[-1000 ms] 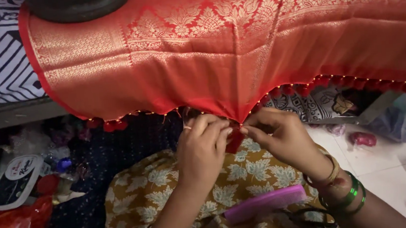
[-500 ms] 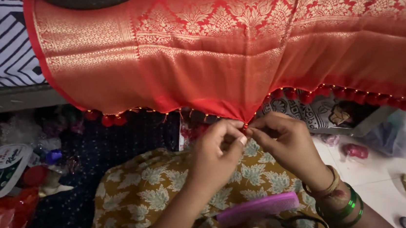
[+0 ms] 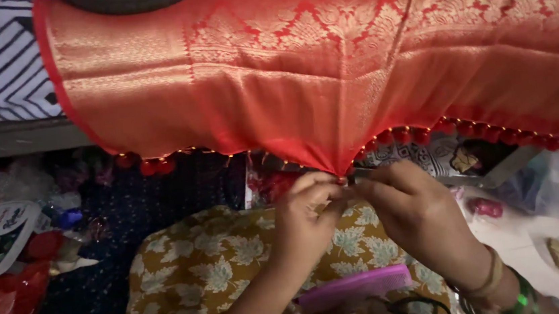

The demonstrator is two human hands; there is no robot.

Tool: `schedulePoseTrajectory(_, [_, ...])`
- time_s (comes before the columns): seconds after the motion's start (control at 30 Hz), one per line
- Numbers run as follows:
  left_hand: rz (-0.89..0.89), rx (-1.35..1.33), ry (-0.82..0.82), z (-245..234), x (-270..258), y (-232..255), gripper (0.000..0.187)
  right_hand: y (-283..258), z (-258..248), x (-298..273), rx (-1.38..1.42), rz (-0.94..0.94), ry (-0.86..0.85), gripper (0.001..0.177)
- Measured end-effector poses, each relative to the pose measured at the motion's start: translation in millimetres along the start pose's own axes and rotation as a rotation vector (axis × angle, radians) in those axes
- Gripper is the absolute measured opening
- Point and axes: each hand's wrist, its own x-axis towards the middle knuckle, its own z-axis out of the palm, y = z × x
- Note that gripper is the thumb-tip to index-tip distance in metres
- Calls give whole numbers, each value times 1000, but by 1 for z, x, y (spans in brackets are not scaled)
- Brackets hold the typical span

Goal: Creating decorative tassels on the edge of a saree using thread, beads, and a comb.

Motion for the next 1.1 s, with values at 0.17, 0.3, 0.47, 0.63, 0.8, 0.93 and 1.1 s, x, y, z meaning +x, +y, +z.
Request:
schedulePoseTrajectory(0.17, [-443,-265,-31,2,-3,-7,6,-1,11,3,-48,-41,92,25])
schedulePoseTrajectory(0.3, [-497,-549,22,-6,-5,-18,8,-4,21,4,131,24,63,30])
schedulePoseTrajectory(0.47, [-249,-248,-2,-1,-7,-9,6,-12,15,10,-67,-212,100,35])
schedulePoseTrajectory(0.63, [-211,255,-95,-2,2,28,2,2,15,5,72,4,63,24])
schedulePoseTrajectory(0.8, [-389,-198,-118,-9,1,12,3,10,12,-1,436,217,23,20])
schedulePoseTrajectory(0.93, [29,323,-140,-11,-8,6,7,10,9,7,207,126,115,16])
schedulePoseTrajectory(1.1, [103,322,-178,-6,-2,14,11,11,18,11,58,49,262,15])
